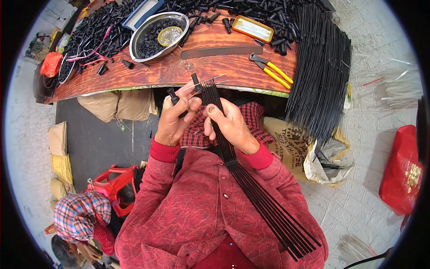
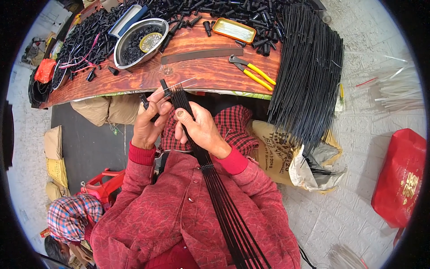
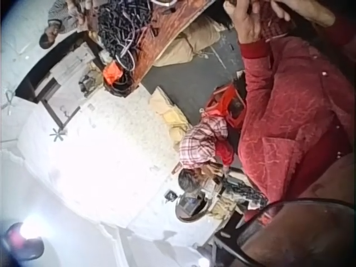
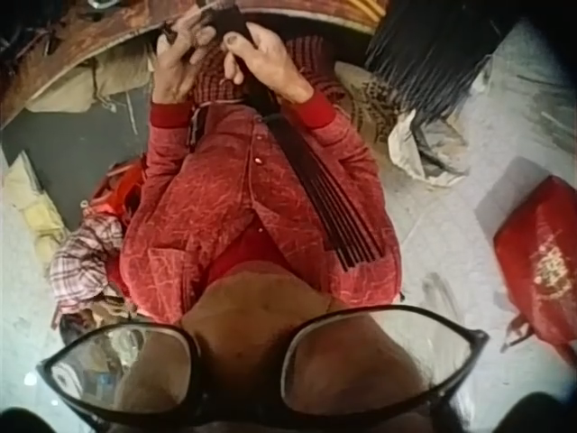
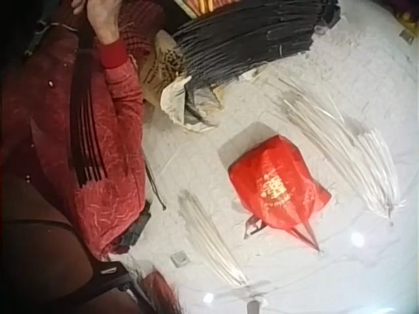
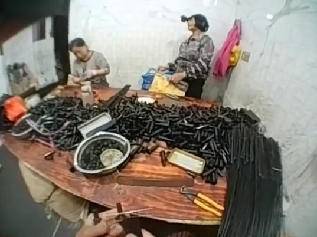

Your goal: Trimming the ends of bundled black wires using handheld wire cutters at an assembly workbench.

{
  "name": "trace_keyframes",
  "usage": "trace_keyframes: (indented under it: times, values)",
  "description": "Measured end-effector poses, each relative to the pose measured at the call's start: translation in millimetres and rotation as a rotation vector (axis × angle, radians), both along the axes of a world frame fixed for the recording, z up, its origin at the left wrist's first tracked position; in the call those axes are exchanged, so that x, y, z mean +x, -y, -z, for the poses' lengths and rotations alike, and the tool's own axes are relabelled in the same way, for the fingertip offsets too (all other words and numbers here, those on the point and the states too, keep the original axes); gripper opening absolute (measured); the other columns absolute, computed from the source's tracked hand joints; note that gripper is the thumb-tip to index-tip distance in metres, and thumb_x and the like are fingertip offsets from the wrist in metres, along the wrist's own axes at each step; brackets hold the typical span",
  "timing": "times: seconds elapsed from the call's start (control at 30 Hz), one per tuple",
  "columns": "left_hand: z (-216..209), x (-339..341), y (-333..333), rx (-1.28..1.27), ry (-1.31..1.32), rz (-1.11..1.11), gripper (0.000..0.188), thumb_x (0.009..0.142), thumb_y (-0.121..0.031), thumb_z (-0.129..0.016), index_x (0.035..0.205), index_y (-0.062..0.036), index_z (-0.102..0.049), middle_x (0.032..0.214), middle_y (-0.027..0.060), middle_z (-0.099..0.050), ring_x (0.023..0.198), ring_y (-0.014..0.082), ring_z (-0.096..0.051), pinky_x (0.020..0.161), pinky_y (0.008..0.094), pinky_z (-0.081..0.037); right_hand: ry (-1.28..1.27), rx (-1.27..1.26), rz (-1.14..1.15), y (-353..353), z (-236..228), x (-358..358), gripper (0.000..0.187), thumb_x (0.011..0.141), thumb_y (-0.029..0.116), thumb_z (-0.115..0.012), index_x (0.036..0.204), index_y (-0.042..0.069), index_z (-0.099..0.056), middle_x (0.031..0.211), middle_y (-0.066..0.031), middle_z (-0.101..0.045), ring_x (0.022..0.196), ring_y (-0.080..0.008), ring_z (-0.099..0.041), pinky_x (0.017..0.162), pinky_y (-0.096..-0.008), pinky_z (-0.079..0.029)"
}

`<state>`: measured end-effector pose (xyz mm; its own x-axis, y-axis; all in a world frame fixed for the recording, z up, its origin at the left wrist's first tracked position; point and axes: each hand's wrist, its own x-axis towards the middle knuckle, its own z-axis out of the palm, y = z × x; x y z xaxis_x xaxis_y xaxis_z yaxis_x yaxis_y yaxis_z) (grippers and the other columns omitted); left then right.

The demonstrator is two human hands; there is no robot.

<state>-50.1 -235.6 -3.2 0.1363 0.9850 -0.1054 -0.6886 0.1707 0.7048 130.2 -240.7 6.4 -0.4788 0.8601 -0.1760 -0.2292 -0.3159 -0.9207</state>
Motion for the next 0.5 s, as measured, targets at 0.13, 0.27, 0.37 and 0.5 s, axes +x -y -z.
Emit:
trace_keyframes:
  times: [0.13,0.27,0.37,0.5]
  values:
    - [2,-9,1,0.055,-0.045,0.088,0.065,0.088,-0.027,-0.077,0.138,0.0072,-0.051,0.093,0.0054,-0.064,0.067,0.0047,-0.044,0.048,0.0164,-0.028,0.028,-0.008,-0.003,2,-5,1,0.033,0.104,0.034,-0.051,0.101,0.002,-0.053,0.069,-0.0087,-0.064,0.052,-0.0114,-0.058,0.047,-0.0236,-0.046]
    - [-5,-3,-2,0.055,-0.117,0.032,0.066,0.091,-0.027,-0.074,0.139,0.0087,-0.047,0.089,0.0027,-0.056,0.073,0.0037,-0.043,0.045,0.0142,-0.032,0.011,-0.016,-0.019,2,-7,3,0.034,0.103,0.036,-0.053,0.102,0.002,-0.053,0.070,-0.0090,-0.064,0.052,-0.0116,-0.059,0.047,-0.0237,-0.046]
    - [-2,-3,-1,0.059,-0.141,0.026,0.061,0.092,-0.026,-0.073,0.137,0.0090,-0.049,0.092,0.0039,-0.058,0.075,0.0041,-0.045,0.046,0.0142,-0.033,-0.008,-0.043,-0.016,2,-7,4,0.033,0.102,0.036,-0.055,0.102,0.003,-0.053,0.070,-0.0092,-0.065,0.053,-0.0120,-0.060,0.047,-0.0235,-0.047]
    - [-9,6,-4,0.029,-0.187,-0.041,0.056,0.092,-0.024,-0.072,0.134,0.0077,-0.053,0.090,0.0035,-0.058,0.073,0.0044,-0.045,0.048,0.0145,-0.034,-0.027,-0.070,0.001,1,-10,5,0.033,0.101,0.036,-0.058,0.103,0.004,-0.053,0.071,-0.0094,-0.065,0.053,-0.0126,-0.061,0.048,-0.0237,-0.048]
